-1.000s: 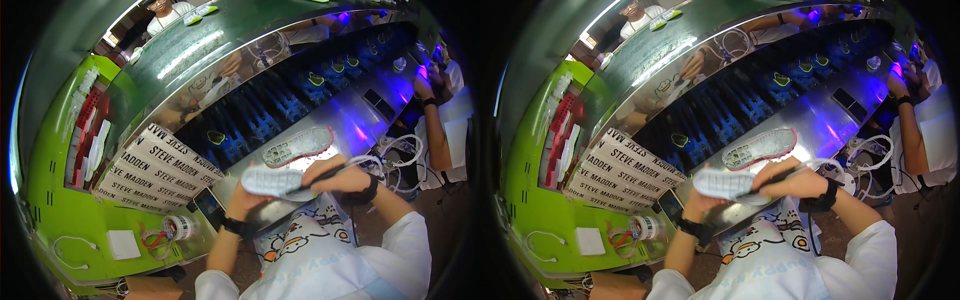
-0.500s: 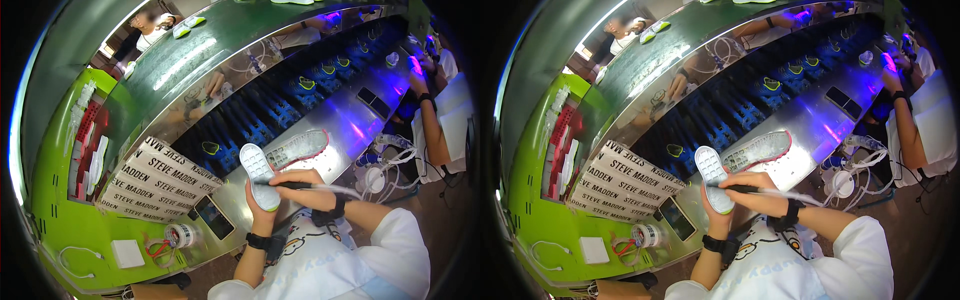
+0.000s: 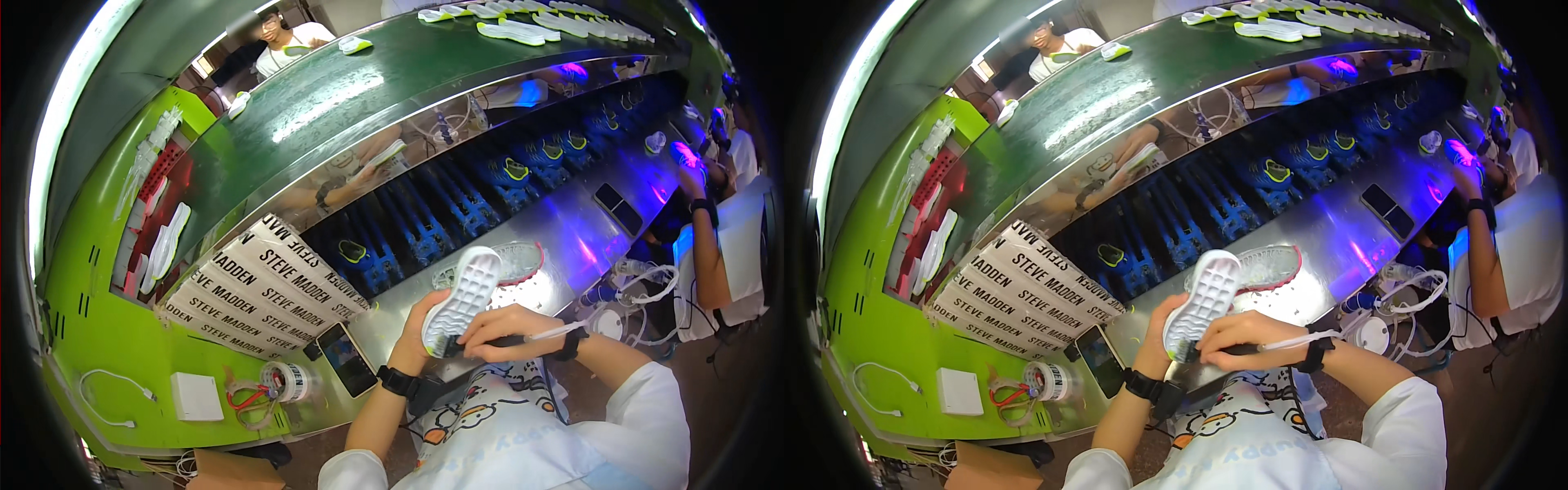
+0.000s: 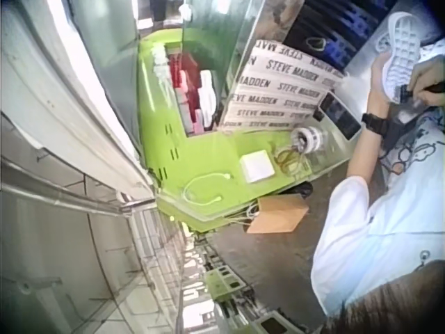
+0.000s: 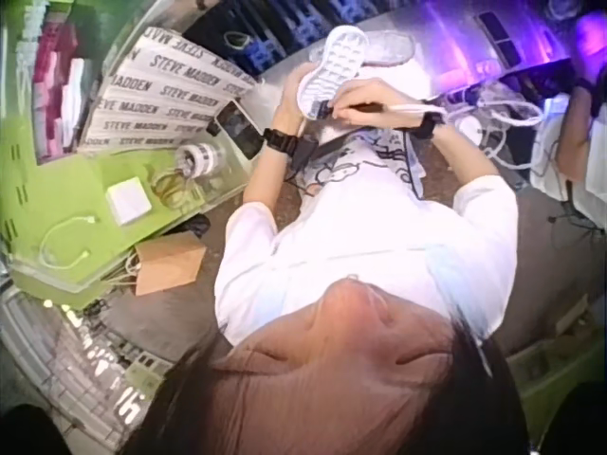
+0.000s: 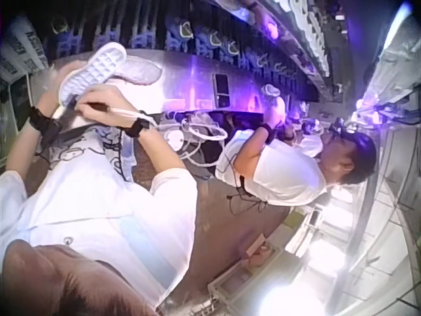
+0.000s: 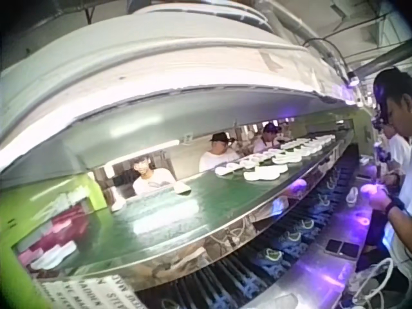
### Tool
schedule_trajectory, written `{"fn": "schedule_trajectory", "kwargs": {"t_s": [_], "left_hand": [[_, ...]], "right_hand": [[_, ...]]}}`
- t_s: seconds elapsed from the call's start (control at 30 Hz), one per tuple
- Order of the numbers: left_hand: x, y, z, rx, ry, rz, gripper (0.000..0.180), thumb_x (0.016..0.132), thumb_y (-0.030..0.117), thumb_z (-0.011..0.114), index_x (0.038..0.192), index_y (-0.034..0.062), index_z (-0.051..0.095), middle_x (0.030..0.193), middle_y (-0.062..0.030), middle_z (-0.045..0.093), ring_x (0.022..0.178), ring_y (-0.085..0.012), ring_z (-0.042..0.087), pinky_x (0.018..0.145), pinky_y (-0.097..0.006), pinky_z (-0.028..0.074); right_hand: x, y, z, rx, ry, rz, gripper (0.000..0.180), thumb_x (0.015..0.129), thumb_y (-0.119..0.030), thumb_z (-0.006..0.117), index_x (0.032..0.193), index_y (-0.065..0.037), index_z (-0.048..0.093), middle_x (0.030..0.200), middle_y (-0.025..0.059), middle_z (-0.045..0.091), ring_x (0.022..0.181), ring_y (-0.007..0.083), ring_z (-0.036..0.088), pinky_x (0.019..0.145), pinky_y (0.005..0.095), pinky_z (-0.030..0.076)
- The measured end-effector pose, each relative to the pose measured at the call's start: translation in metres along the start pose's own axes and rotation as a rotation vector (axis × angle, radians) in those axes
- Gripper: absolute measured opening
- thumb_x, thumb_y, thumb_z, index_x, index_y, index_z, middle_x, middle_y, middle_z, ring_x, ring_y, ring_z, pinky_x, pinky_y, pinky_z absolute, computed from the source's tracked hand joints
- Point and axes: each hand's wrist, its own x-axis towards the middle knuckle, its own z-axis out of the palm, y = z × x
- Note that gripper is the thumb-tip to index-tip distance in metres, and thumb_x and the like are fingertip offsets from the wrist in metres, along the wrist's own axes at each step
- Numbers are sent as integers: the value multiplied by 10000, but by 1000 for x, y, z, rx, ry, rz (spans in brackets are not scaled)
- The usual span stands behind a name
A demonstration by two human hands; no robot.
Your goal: The person repeatedly picks up white shoe insoles from a green conveyor belt and scrubs them with a brush. They handle the insoles one at a time, scrubbing the surface and then placing them back onto the moving belt. The process is continuous and repetitive throughout the video.
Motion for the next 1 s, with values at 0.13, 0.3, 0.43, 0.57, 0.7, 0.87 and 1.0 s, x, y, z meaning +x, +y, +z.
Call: {"fn": "schedule_trajectory", "kwargs": {"t_s": [0.13, 0.3, 0.43, 0.57, 0.7, 0.87, 1.0], "left_hand": [[1, 12, 16, 175, 70, -214, 365, 881, 187, 517, 1158, -51, 530, 1057, -164, 628, 916, -238, 635, 800, -325, 519], [5, 15, 29, 387, 94, -252, 383, 866, 194, 565, 1163, -47, 536, 1043, -133, 631, 880, -197, 638, 765, -284, 519], [6, 17, 32, 545, 120, -244, 366, 859, 212, 598, 1114, -50, 586, 1016, -120, 644, 831, -165, 645, 724, -263, 522], [-2, 3, 28, 800, 263, -40, 345, 862, 239, 602, 1112, 1, 622, 1015, -109, 647, 812, -151, 645, 689, -263, 520], [-15, -12, 37, 179, 18, 74, 407, 929, 292, 472, 1200, -8, 517, 1087, -143, 621, 926, -214, 632, 822, -314, 506], [-39, 25, 83, 218, -103, 425, 519, 906, 348, 416, 1258, -32, 446, 1100, -195, 591, 955, -308, 603, 853, -398, 485], [-69, 146, 142, -279, -485, 446, 444, 930, 187, 421, 1264, -98, 360, 1180, -249, 507, 1084, -337, 530, 918, -418, 478]], "right_hand": [[-3, -8, -17, 114, -62, 304, 110, 827, -65, 586, 871, -10, 671, 959, 119, 648, 884, 211, 628, 779, 304, 493], [-15, -4, -16, -12, -126, 118, 119, 838, -70, 579, 885, -1, 664, 953, 122, 644, 830, 193, 632, 745, 297, 497], [-23, 2, -16, -2, 18, 119, 120, 829, -76, 590, 897, -10, 663, 931, 98, 659, 823, 187, 634, 740, 286, 493], [-56, 6, -42, -61, 171, 336, 124, 833, -54, 581, 873, 18, 673, 791, 114, 671, 692, 143, 646, 656, 269, 508], [-26, -10, -24, -91, 603, 243, 153, 864, -64, 549, 885, 32, 666, 757, 109, 662, 688, 158, 644, 654, 277, 492], [-23, -33, -15, 281, 547, -41, 229, 904, -100, 482, 839, 56, 636, 908, 193, 653, 718, 234, 663, 696, 334, 532], [-19, -44, -29, 134, 965, -106, 318, 930, -186, 447, 768, 34, 610, 764, 105, 528, 539, 154, 546, 513, 259, 456]]}}
